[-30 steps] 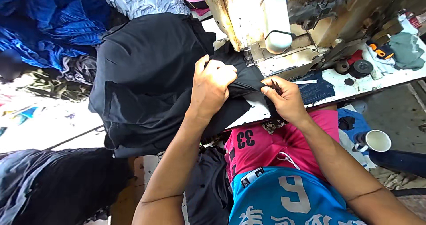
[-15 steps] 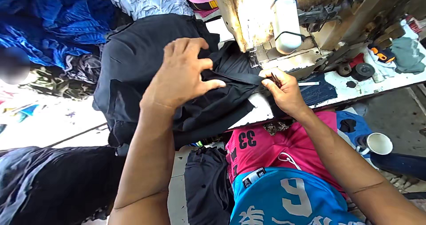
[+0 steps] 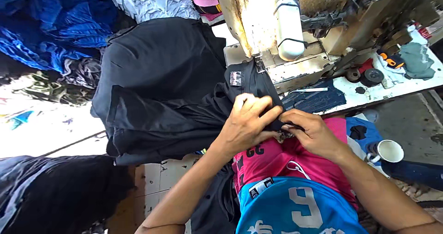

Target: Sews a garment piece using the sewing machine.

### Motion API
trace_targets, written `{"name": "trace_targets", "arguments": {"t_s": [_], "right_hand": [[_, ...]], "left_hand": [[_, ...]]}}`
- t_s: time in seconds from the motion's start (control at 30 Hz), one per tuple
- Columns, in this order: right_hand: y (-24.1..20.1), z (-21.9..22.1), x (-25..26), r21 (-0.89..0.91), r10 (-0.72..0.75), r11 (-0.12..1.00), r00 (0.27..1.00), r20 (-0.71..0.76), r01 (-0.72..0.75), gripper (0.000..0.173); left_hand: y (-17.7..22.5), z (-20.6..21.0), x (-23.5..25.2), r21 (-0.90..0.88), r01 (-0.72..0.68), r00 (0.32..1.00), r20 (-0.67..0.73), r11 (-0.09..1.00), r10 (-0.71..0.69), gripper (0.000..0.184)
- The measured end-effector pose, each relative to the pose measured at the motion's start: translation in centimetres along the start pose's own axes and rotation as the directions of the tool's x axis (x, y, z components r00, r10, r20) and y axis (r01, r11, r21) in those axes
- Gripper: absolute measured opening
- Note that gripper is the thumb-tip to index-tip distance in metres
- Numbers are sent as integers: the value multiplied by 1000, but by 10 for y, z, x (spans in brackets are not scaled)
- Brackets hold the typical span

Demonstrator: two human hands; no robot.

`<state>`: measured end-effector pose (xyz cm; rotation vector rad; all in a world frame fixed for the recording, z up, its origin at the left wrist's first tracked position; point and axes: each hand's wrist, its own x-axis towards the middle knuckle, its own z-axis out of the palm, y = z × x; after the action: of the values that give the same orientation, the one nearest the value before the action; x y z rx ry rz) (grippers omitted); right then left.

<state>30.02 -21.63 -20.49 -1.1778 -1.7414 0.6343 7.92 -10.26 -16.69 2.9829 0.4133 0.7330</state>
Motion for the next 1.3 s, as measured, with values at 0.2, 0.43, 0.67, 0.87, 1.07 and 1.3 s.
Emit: {"name": "trace_targets", "arguments": {"t_s": [0.2, 0.43, 0.67, 0.87, 1.07, 1.3], "right_hand": [[-2, 9, -11, 114, 74, 992, 988, -133, -59, 14], [-1, 11, 5, 171, 142, 979, 970, -197, -108, 12], [12, 17, 42, 183, 166, 975, 954, -250, -122, 11], [17, 23, 69, 177, 150, 979, 945, -290, -101, 11], [18, 24, 82, 100, 45, 995, 945, -324, -14, 15], [25, 20, 90, 28, -33, 999, 956, -292, 43, 16]], "left_hand": [[-8, 7, -8, 167, 114, 992, 36, 979, -121, 18], [-12, -12, 8, 244, 108, 990, 62, 964, -126, 14], [-53, -17, 30, 323, 108, 993, 3, 940, -115, 21], [-85, -19, 32, 260, 84, 996, -32, 962, -78, 31], [-76, -40, 31, 94, -13, 992, 125, 996, 1, 22], [-80, -112, 23, 242, 109, 958, 232, 964, -166, 52]]}}
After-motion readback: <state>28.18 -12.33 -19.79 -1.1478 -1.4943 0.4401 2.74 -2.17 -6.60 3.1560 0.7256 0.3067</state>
